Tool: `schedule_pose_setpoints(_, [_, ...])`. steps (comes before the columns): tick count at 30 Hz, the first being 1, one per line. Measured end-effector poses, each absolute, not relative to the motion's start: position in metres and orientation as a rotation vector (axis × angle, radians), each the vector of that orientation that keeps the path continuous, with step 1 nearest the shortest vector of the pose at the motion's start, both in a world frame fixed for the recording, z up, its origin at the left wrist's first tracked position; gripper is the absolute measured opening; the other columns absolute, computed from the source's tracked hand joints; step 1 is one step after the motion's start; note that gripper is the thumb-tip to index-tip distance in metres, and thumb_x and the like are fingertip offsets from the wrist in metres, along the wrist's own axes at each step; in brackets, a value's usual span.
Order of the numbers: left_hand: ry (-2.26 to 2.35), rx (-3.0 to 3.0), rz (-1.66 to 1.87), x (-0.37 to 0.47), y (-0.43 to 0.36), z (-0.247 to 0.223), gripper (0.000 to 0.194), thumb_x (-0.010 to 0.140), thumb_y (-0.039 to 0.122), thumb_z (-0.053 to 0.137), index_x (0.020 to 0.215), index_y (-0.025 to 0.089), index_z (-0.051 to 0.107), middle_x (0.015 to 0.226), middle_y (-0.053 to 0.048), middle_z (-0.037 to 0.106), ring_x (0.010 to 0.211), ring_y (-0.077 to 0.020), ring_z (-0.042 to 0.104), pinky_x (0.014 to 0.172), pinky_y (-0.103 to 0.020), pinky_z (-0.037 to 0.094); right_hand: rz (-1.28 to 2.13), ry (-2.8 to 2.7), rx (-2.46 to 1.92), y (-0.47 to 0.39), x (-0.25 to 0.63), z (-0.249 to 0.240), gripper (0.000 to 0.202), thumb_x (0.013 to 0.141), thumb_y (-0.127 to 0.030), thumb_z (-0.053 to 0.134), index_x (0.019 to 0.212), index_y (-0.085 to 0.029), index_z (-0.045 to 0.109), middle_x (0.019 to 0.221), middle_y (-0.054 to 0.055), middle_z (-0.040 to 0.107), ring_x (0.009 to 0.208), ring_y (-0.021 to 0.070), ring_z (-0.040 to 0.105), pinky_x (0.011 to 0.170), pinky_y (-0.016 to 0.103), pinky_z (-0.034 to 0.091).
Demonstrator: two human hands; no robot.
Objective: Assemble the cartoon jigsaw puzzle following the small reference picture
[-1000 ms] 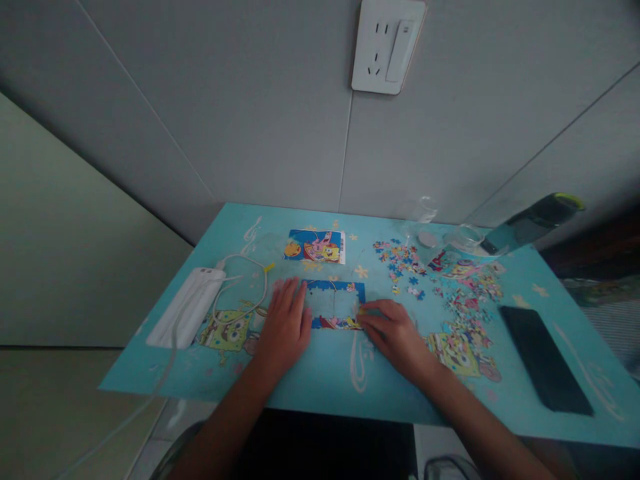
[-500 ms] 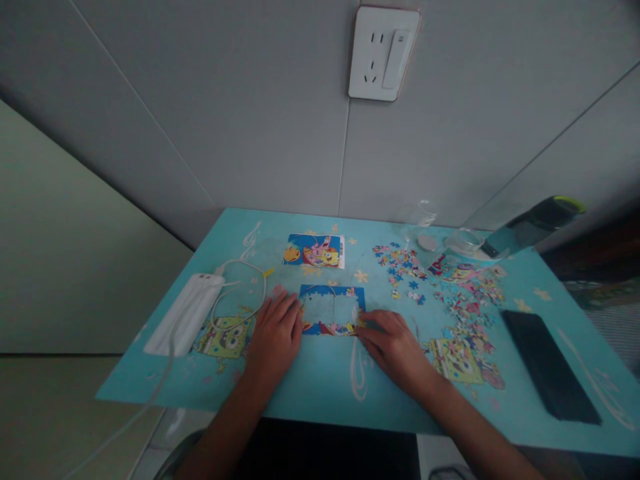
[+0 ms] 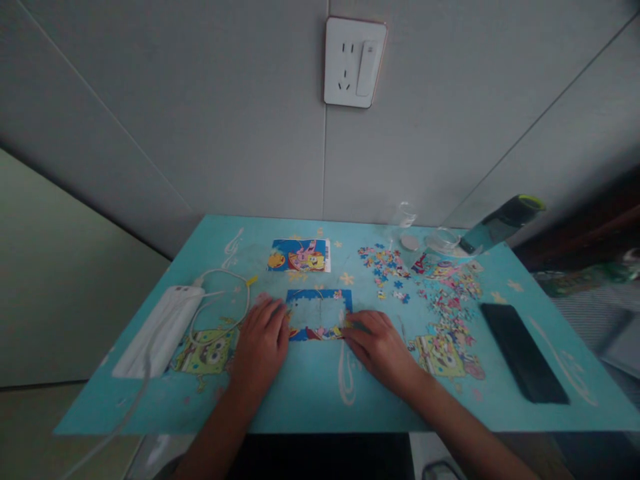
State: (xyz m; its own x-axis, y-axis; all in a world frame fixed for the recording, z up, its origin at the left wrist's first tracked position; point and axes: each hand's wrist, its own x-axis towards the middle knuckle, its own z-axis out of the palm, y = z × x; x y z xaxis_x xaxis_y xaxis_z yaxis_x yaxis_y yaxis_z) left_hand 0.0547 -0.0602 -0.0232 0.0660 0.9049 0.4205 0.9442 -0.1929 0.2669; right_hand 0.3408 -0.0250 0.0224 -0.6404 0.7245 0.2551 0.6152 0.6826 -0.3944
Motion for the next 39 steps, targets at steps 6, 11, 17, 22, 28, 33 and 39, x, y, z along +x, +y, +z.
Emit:
schedule_pose_setpoints(6, [-1.839,-2.403,-0.687,0.037,-0.045,-0.021,0.044,0.102,0.028,0.046,0.144,0.016,0.051,0.149,-0.015,0.052,0.14,-0.0319,0.048,0.119,-0.055,0.041,0.278,-2.441,-1.137,-0.014,0.343,0.019,0.037,0.099,-0.025,0.059,0.136,-0.025,0.063,0.143,0.012,0.06,0.13,0.0289,0.057,0.109,0.052,0.046])
schedule_pose_setpoints(11, [-1.749,-2.497,-0.648,0.031,-0.038,-0.027,0.046,0.102,0.024,0.041,0.147,0.016,0.049,0.152,-0.014,0.05,0.14,-0.0319,0.049,0.119,-0.059,0.04,0.231,-2.505,-1.163,-0.008,0.34,0.013,0.039,0.101,-0.029,0.056,0.139,-0.023,0.061,0.148,0.013,0.057,0.138,0.0299,0.052,0.115,0.054,0.041])
schedule_pose_setpoints(17, [-1.775,-2.514,-0.753,0.032,-0.037,-0.035,0.046,0.102,0.023,0.042,0.146,0.017,0.05,0.149,-0.014,0.054,0.139,-0.0326,0.049,0.12,-0.062,0.036,0.227,-2.522,-1.193,-0.005,0.335,0.015,0.035,0.103,-0.03,0.054,0.136,-0.02,0.063,0.146,0.012,0.059,0.139,0.0281,0.05,0.118,0.052,0.038])
schedule_pose_setpoints(22, [-1.839,-2.511,-0.83,0.03,-0.035,-0.041,0.046,0.102,0.025,0.043,0.148,0.019,0.048,0.151,-0.014,0.051,0.141,-0.0316,0.048,0.122,-0.062,0.034,0.216,-2.494,-1.21,-0.005,0.332,0.014,0.034,0.102,-0.029,0.054,0.133,-0.021,0.065,0.143,0.011,0.061,0.139,0.0285,0.05,0.118,0.052,0.037])
schedule_pose_setpoints(28, [-1.889,-2.501,-0.94,0.03,-0.036,-0.039,0.044,0.103,0.026,0.042,0.147,0.025,0.049,0.151,-0.009,0.051,0.141,-0.0278,0.047,0.123,-0.059,0.033,0.18,-2.406,-1.243,0.001,0.343,0.015,0.031,0.102,-0.028,0.053,0.13,-0.021,0.067,0.14,0.01,0.063,0.132,0.0281,0.054,0.114,0.049,0.04])
schedule_pose_setpoints(33, [-1.94,-2.435,-1.074,0.029,-0.039,-0.033,0.045,0.103,0.023,0.04,0.146,0.027,0.049,0.147,-0.008,0.053,0.14,-0.0257,0.048,0.119,-0.053,0.041,0.066,-2.257,-1.516,0.015,0.373,0.011,0.029,0.101,-0.024,0.052,0.123,-0.022,0.07,0.124,0.011,0.07,0.114,0.0289,0.061,0.101,0.047,0.047])
schedule_pose_setpoints(39, [-2.008,-2.36,-1.16,0.027,-0.039,-0.031,0.043,0.101,0.021,0.04,0.14,0.027,0.055,0.143,-0.007,0.056,0.136,-0.0256,0.051,0.118,-0.052,0.044,0.002,-2.216,-1.642,0.02,0.385,0.004,0.027,0.099,-0.027,0.054,0.119,-0.021,0.072,0.115,0.011,0.069,0.106,0.0284,0.06,0.096,0.044,0.046])
